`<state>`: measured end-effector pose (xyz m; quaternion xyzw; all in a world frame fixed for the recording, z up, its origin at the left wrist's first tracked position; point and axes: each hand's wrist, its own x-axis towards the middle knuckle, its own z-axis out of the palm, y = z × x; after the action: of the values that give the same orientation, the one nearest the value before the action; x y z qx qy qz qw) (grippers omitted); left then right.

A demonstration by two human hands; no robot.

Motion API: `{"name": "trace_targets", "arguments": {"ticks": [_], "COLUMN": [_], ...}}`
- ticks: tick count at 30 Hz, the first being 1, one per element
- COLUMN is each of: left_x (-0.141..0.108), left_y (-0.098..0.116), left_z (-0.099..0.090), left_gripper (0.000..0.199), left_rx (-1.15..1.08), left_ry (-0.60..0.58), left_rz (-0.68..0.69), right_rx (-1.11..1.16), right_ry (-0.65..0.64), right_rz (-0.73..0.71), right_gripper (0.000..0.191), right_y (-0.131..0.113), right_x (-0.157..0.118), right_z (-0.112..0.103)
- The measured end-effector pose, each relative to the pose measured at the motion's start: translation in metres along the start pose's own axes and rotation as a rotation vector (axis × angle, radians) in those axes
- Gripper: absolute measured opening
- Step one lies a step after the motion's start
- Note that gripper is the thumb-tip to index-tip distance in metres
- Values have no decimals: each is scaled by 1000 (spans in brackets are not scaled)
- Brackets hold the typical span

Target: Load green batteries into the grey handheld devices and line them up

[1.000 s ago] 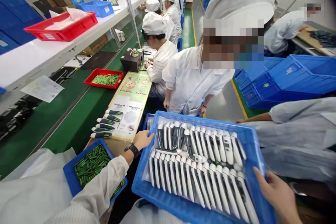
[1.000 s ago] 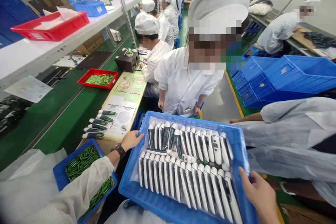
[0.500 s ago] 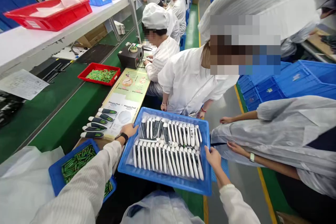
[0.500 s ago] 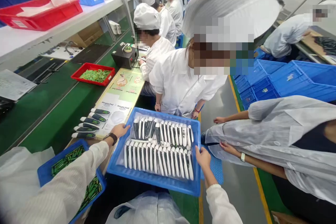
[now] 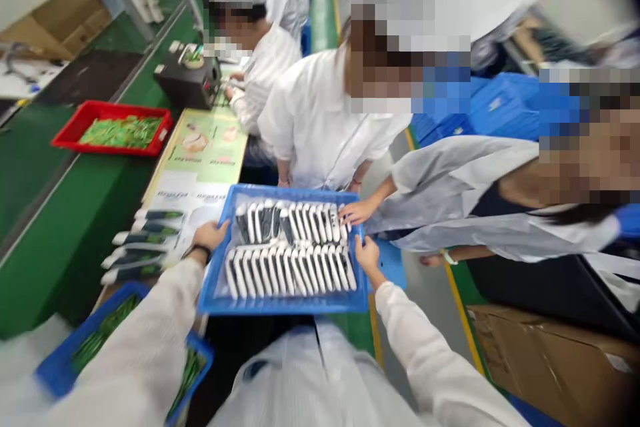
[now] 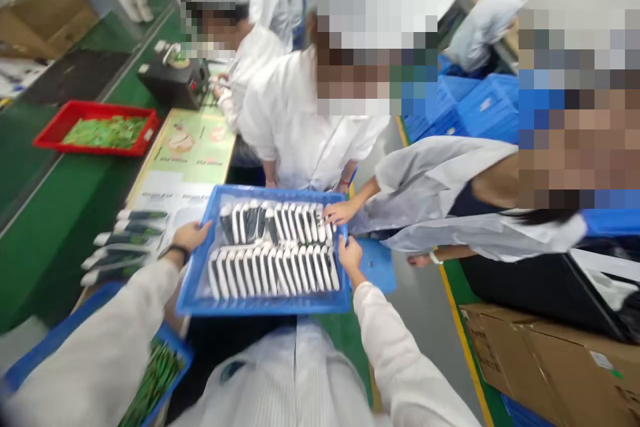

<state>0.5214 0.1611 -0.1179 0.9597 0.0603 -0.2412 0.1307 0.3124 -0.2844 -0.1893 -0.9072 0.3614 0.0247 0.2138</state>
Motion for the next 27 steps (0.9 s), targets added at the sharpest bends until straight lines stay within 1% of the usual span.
{"name": "trace_targets", "arguments": {"ticks": [3,5,7,10,12,13,15,16,18,20,22,25,27], "left_x": [21,33,36,32,31,31,35,37,43,47,50,48,46], "left_y": [-16,-24,-28,-26,-26,-26,-28,-30,-33,-36,-38,-39,-39], "left_z": [11,18,22,21,22,23,27,29,33,36,37,37,36], "left_gripper": [51,55,58,59,59,58,57,55,53,52,50,44,44], "left_rx": [72,76,72,71,71,67,48,33,-8,-51,-84,-105,-109], "left_ry": [26,43,47,45,47,47,45,43,38,37,39,37,39], "left_rz": [-46,-42,-18,2,-6,-10,-15,-12,3,21,32,51,67], "right_rx": [51,72,89,128,154,166,196,258,422,638,775,812,840], "right_ry": [52,64,51,21,17,16,-8,-38,-158,-212,-191,-145,-131], "right_rz": [-2,-4,11,63,107,129,182,276,543,682,705,699,724], "right_gripper": [45,45,47,52,56,60,74,80,87,85,80,70,67], "right_y": [1,4,6,12,21,27,45,55,72,80,80,73,71], "right_x": [2,5,7,1,-16,-30,-64,-83,-116,-136,-144,-139,-133], "right_z": [8,13,13,10,8,7,9,12,20,32,43,51,54]}}
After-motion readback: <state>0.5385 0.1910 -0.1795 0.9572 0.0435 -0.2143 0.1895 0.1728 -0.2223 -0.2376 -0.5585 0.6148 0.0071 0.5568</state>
